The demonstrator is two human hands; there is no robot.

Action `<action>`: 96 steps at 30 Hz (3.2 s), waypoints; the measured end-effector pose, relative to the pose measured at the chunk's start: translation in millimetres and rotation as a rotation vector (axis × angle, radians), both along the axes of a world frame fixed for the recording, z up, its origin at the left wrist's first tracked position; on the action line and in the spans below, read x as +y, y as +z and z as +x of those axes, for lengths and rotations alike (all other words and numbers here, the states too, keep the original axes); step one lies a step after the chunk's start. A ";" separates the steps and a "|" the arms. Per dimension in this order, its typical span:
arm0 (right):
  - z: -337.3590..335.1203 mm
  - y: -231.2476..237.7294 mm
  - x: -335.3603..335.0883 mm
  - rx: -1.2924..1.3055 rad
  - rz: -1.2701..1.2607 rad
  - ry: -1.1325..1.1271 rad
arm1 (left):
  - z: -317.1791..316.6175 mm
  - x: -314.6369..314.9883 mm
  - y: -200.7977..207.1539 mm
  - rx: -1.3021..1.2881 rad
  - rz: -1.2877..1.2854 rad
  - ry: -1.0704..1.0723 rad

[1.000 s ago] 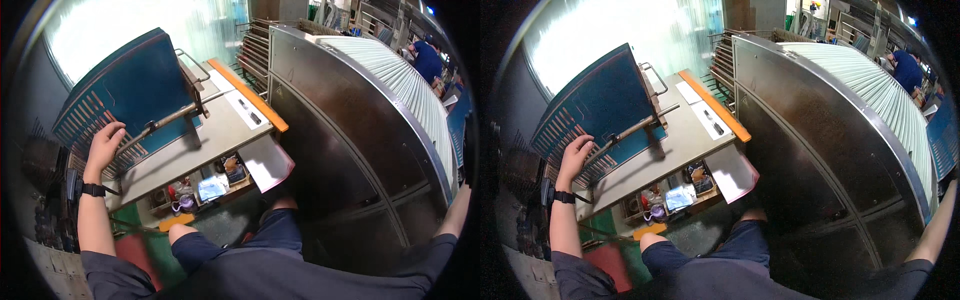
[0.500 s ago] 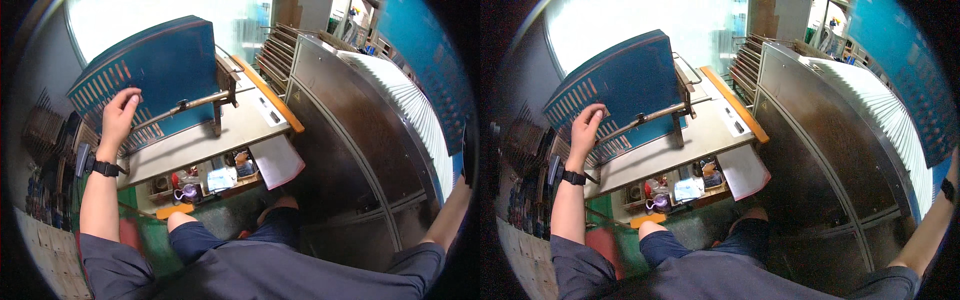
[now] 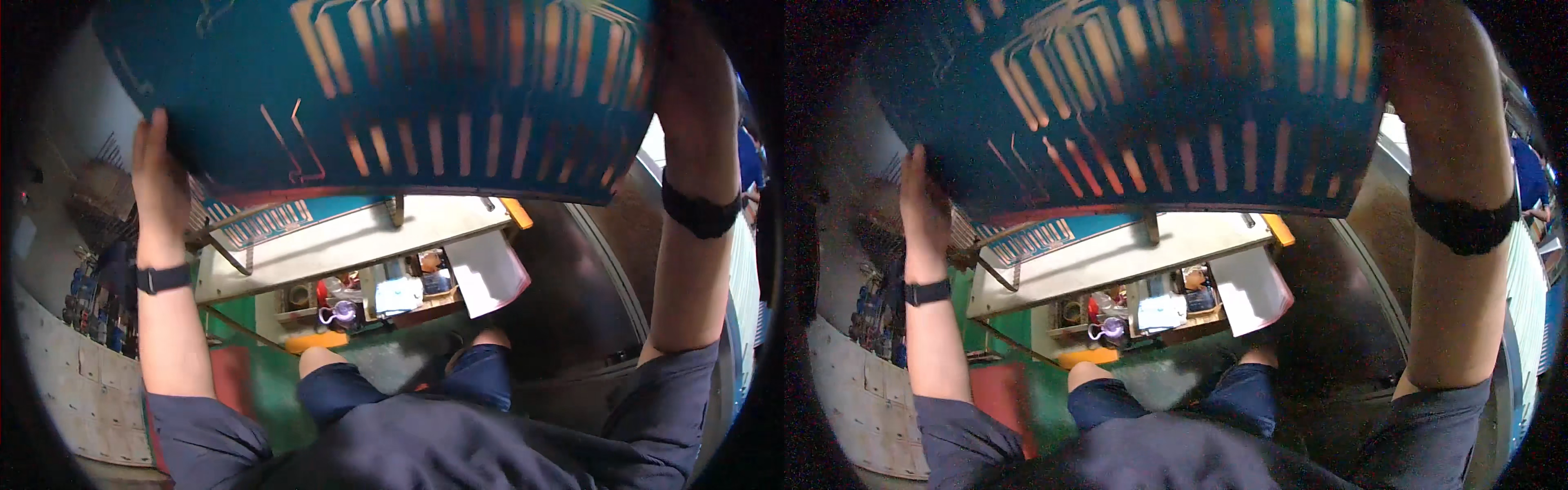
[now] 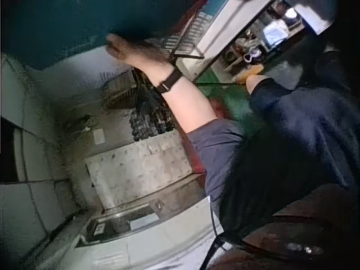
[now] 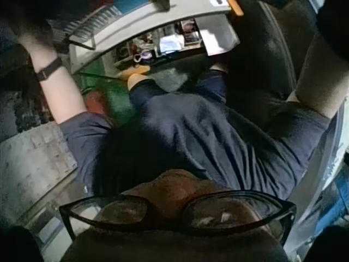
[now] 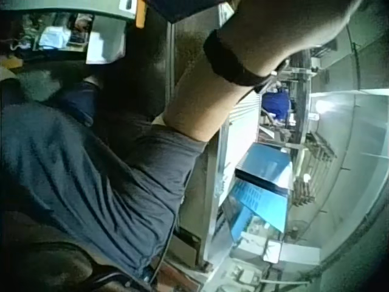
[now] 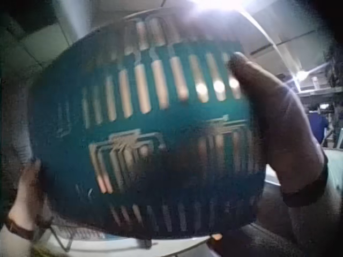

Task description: The recorder takes PCB panels from a rack or conveyor, places them into a clamping fixture for processing or inspection, and refers to a set of papers.

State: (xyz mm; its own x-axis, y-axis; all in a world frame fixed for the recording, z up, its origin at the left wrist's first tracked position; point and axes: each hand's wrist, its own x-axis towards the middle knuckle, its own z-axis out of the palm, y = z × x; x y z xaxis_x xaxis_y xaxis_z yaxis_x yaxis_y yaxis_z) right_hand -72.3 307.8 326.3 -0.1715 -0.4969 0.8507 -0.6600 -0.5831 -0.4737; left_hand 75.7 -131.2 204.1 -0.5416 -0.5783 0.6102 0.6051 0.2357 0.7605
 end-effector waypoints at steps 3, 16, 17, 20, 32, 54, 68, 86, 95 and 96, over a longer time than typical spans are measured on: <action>23.5 0.5 -37.1 -0.058 -0.006 0.063 | 23.6 -29.2 -30.6 0.085 -0.062 -0.079; 35.4 73.8 -88.2 -0.074 0.021 -0.171 | 15.6 -37.0 -32.7 0.274 0.264 -0.141; 19.9 71.4 -96.1 -0.065 -0.097 -0.300 | 20.2 -42.6 -33.4 0.279 0.269 -0.098; -24.8 31.3 -83.9 0.103 -0.021 -0.184 | 39.7 -54.8 -34.2 0.298 0.317 -0.081; -34.6 -54.7 -69.0 -0.035 0.426 -0.547 | 34.2 -80.3 -6.4 0.306 0.213 -0.017; -105.3 -127.7 -148.4 -0.138 0.361 -0.629 | 4.6 -109.7 -3.8 0.185 0.098 0.113; -142.1 -156.6 -188.0 -0.212 0.505 -0.741 | -2.3 -140.2 -19.6 0.036 0.083 0.197; -124.5 -151.2 -158.7 -0.176 0.480 -0.798 | -16.2 -120.9 -36.6 0.064 0.082 0.182; -148.1 -166.6 -164.7 -0.096 0.506 -0.720 | -12.0 -138.2 -47.2 -0.004 0.040 0.225; -139.2 -163.5 -172.8 -0.026 0.583 -0.788 | -10.5 -131.7 -47.6 0.059 -0.013 0.227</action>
State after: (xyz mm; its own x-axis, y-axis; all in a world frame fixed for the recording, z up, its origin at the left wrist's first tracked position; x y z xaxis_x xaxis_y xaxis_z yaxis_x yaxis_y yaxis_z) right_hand -211.5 135.0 162.8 -0.6495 -0.5735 0.4992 -0.7453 0.3501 -0.5675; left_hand 65.2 -262.9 156.5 -0.3620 -0.6730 0.6449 0.5784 0.3803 0.7216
